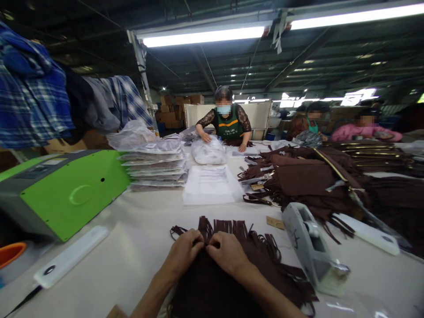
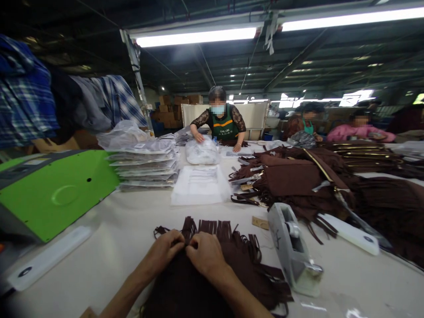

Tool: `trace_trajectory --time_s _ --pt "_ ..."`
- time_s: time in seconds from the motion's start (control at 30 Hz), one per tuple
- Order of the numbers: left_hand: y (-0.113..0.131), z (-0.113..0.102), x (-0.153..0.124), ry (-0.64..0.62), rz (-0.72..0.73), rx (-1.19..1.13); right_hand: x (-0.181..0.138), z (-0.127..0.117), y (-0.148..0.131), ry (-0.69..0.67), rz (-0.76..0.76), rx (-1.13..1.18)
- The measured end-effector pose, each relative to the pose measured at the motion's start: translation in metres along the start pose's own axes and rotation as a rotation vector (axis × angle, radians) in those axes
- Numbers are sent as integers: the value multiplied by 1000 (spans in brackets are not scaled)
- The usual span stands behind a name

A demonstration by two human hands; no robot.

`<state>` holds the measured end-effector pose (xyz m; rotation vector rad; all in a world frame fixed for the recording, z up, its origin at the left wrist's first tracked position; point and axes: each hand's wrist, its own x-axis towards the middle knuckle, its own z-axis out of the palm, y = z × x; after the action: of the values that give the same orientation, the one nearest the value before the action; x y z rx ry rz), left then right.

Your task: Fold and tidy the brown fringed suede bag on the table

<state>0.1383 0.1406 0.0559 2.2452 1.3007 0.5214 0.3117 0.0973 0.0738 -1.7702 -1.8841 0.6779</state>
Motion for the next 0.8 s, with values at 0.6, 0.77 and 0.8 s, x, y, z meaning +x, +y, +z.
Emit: trace_trajectory --time_s 0.6,0.77,0.8 --pt "2 17 -34 149 80 -95 -72 -71 65 26 160 -109" --pt "14 23 -44 59 189 41 -132 -77 113 10 291 -93" --pt "16 20 -44 49 219 74 -140 -76 118 16 296 -78"
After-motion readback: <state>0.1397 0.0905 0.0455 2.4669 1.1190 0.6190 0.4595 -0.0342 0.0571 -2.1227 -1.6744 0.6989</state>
